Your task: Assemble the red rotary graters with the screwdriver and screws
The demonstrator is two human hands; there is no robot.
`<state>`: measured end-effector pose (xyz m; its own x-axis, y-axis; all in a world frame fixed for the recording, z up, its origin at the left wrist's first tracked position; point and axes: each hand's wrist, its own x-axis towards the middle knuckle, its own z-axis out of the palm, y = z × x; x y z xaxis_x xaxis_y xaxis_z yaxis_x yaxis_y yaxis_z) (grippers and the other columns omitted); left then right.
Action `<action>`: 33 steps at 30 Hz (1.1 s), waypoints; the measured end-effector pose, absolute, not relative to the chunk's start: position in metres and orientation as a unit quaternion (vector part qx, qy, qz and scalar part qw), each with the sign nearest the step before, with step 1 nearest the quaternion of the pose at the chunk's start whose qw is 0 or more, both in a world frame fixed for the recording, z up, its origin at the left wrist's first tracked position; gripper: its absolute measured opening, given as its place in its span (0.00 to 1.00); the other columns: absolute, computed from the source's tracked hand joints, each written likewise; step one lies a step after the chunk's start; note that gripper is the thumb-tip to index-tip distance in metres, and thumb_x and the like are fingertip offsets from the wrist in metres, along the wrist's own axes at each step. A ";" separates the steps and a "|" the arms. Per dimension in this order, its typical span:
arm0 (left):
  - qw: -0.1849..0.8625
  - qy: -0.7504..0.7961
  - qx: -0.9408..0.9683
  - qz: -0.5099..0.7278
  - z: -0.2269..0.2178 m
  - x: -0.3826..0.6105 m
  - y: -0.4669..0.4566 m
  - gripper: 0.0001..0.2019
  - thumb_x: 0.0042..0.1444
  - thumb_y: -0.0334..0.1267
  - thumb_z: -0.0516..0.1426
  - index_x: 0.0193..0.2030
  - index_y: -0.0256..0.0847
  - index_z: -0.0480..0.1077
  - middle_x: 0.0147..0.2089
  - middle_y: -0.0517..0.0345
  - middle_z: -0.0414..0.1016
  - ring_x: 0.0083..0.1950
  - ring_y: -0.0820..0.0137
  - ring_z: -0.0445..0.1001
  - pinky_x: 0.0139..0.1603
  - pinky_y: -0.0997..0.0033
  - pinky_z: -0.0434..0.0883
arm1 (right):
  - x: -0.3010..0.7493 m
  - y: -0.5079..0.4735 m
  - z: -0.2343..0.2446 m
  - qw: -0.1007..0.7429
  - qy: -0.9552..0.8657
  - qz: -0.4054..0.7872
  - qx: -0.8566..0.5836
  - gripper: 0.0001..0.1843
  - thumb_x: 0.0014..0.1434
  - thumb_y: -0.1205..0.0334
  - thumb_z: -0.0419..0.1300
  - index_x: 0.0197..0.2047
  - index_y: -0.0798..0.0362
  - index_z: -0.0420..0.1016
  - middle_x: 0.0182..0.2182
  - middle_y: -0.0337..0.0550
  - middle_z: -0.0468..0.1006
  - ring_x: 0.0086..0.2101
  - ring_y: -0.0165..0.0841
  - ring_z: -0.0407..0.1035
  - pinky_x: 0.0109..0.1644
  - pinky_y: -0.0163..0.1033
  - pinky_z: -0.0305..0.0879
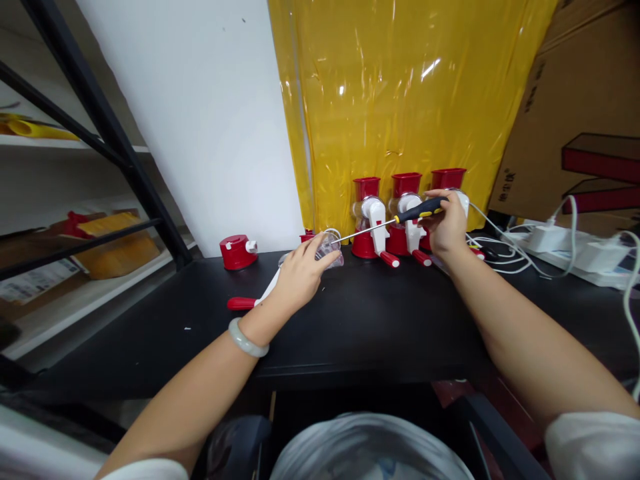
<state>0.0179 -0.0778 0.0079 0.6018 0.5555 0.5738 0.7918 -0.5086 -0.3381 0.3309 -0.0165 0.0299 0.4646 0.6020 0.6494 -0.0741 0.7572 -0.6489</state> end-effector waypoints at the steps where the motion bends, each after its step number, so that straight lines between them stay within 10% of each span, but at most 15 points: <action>1: 0.296 -0.399 -0.845 -0.199 0.008 0.018 -0.078 0.29 0.56 0.26 0.59 0.64 0.51 0.65 0.73 0.43 0.54 0.66 0.51 0.64 0.54 0.49 0.72 | 0.331 -0.016 0.030 0.808 -0.476 0.203 -0.281 0.14 0.58 0.46 0.54 0.35 0.47 0.70 0.28 0.37 0.70 0.22 0.29 0.65 0.18 0.33 0.60; 12: 0.301 -0.393 -0.844 -0.205 0.006 0.017 -0.076 0.29 0.57 0.25 0.58 0.64 0.51 0.64 0.73 0.43 0.54 0.66 0.50 0.64 0.55 0.49 0.72 | 0.332 -0.008 0.028 0.815 -0.478 0.171 -0.280 0.24 0.55 0.32 0.57 0.31 0.46 0.66 0.23 0.36 0.68 0.14 0.27 0.57 0.13 0.36 0.54; 24: 0.304 -0.395 -0.844 -0.196 0.007 0.018 -0.078 0.30 0.55 0.25 0.58 0.64 0.51 0.64 0.72 0.42 0.54 0.66 0.50 0.64 0.55 0.49 0.72 | 0.334 -0.011 0.027 0.808 -0.473 0.228 -0.268 0.12 0.58 0.53 0.51 0.39 0.48 0.71 0.29 0.39 0.71 0.24 0.30 0.67 0.18 0.32 0.60; 33: 0.302 -0.401 -0.842 -0.195 0.008 0.016 -0.078 0.30 0.56 0.25 0.58 0.64 0.51 0.63 0.73 0.44 0.54 0.66 0.51 0.63 0.54 0.49 0.72 | 0.334 -0.008 0.027 0.800 -0.491 0.166 -0.304 0.15 0.59 0.43 0.59 0.36 0.45 0.69 0.24 0.36 0.68 0.20 0.31 0.65 0.19 0.37 0.60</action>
<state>0.0165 -0.0775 0.0079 0.6016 0.5578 0.5718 0.7941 -0.4949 -0.3527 0.3337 -0.0083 0.0267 0.4636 0.5638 0.6836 0.0326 0.7601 -0.6490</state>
